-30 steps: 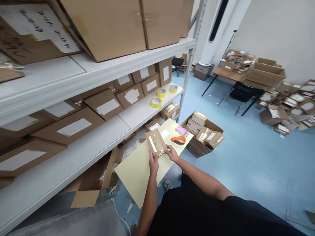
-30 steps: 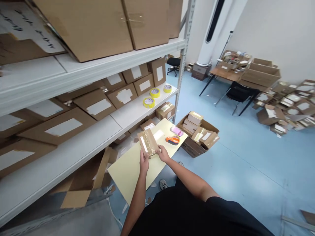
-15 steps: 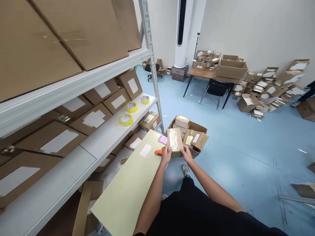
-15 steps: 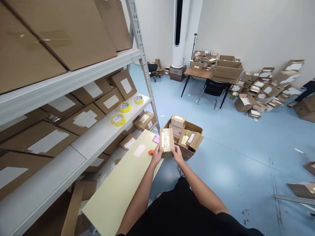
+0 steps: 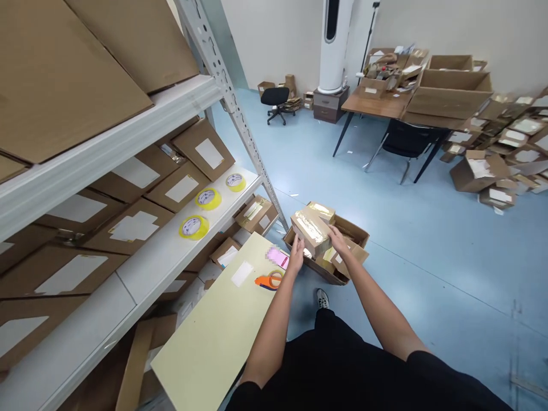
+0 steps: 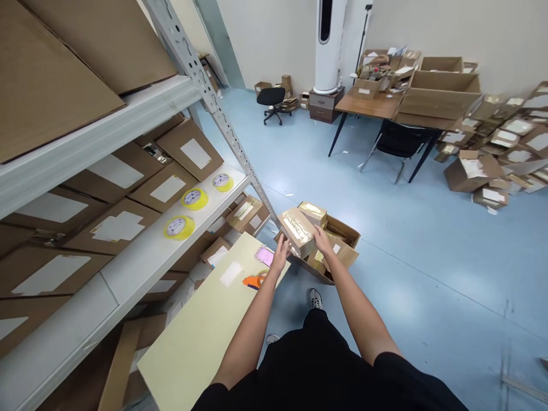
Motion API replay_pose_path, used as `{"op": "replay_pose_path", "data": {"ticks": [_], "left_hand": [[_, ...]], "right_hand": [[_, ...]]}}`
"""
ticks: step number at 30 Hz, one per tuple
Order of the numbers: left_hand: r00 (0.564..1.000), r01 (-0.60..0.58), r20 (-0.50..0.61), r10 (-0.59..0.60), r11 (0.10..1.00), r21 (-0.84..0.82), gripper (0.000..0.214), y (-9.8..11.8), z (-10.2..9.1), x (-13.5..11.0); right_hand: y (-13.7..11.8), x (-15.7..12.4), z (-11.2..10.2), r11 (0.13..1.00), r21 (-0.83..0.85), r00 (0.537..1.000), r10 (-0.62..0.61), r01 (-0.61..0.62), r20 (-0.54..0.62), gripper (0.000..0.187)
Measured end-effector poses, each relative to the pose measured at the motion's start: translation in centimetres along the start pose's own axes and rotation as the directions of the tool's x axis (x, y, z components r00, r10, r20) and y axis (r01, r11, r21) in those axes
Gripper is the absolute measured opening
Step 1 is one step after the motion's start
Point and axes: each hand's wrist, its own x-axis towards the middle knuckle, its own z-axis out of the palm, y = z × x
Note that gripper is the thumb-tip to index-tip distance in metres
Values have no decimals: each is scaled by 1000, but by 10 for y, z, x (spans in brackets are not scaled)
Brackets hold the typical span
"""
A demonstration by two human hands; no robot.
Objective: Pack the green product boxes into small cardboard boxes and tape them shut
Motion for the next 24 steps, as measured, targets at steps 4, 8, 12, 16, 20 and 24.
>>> {"op": "replay_pose_path", "data": {"ticks": [4, 8, 12, 16, 20, 24], "left_hand": [[963, 77, -265, -46, 991, 108, 76, 13, -37, 14], [908, 89, -416, -48, 993, 79, 67, 19, -75, 11], [868, 39, -497, -11, 998, 45, 61, 20, -93, 0], [862, -20, -507, 22, 1000, 10, 55, 21, -106, -15], [841, -85, -537, 66, 996, -11, 53, 24, -130, -42], [797, -122, -597, 87, 992, -18, 52, 25, -172, -83]], "right_hand": [[-33, 43, -8, 998, 35, 999, -44, 45, -29, 68], [-54, 42, 8, 981, 95, 984, -172, 168, 36, 63], [-66, 19, 38, 968, 126, 964, -233, 217, 131, 58], [-76, -4, 73, 963, 118, 937, -262, 241, 228, 57], [-84, -28, 113, 945, 128, 892, -326, 300, 314, 58], [-92, -65, 163, 919, 129, 831, -393, 373, 394, 54]]}}
